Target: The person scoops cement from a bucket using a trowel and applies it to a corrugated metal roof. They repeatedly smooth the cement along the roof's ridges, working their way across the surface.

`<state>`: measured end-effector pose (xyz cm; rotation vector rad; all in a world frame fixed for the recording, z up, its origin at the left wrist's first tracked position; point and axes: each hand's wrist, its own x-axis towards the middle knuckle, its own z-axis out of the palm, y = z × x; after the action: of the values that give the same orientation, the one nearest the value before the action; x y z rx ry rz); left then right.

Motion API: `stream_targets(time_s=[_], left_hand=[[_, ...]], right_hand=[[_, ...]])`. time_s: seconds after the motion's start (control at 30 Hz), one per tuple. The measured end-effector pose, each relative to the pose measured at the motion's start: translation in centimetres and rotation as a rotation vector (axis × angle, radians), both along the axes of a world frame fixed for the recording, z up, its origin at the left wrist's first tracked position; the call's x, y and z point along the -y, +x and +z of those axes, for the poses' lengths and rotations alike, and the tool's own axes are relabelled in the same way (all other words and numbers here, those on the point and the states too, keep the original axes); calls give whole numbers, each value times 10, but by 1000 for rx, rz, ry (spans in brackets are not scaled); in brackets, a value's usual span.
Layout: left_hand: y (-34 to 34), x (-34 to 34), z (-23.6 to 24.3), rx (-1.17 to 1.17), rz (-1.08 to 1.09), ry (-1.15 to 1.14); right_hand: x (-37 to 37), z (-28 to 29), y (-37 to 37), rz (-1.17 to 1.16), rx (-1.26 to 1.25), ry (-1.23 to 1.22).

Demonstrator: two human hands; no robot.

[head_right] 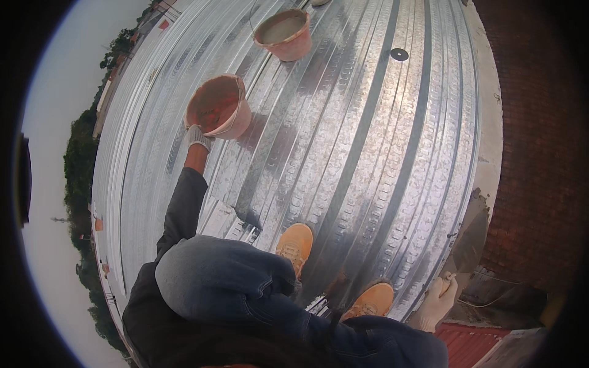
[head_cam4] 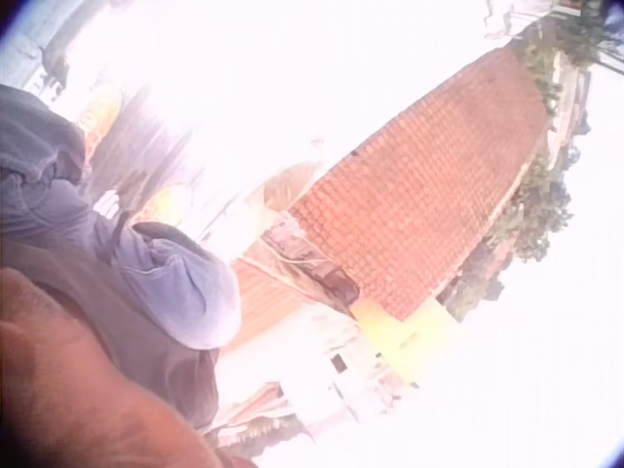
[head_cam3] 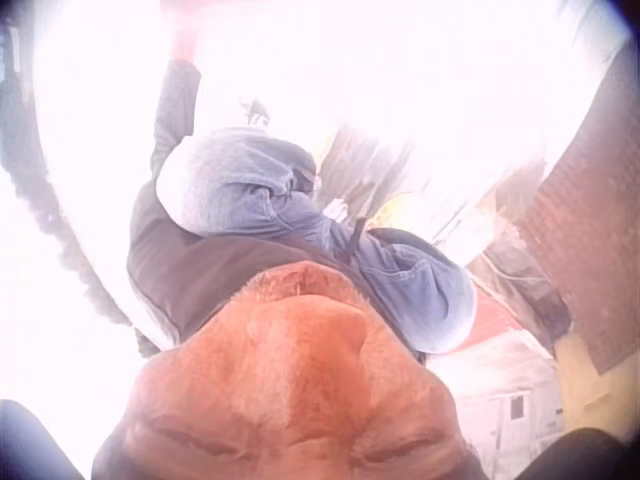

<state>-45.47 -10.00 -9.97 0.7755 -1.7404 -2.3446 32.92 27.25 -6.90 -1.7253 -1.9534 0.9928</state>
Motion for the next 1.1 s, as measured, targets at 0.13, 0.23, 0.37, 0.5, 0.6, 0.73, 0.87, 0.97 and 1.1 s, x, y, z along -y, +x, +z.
stream_targets(time_s=[0.13, 0.23, 0.37, 0.5, 0.6, 0.73, 0.87, 0.97, 1.1], left_hand=[[-50, 38, -23, -148, 173, 112], [-82, 90, -1, -162, 191, -59], [-20, 50, -53, -55, 131, -57], [115, -101, -74, 9, -276, -179], [47, -193, -4, 92, -609, -23], [-138, -262, 39, 28, -679, -68], [-201, -296, 36, -3, -567, -230], [-178, -325, 3, 15, -563, -262], [-179, -281, 14, 11, -483, -416]], right_hand=[[-16, 8, -37, 103, 0, 81], [-6, -1, -77, 94, -108, -11], [11, 2, -106, -69, -228, -173], [22, 10, -131, -208, -259, -182], [25, 6, -139, -170, -231, -203], [22, 2, -143, -158, -247, -252], [30, 4, -145, -233, -287, -259], [28, 16, -130, -231, -214, -249], [11, 13, -139, -70, -237, -307]])
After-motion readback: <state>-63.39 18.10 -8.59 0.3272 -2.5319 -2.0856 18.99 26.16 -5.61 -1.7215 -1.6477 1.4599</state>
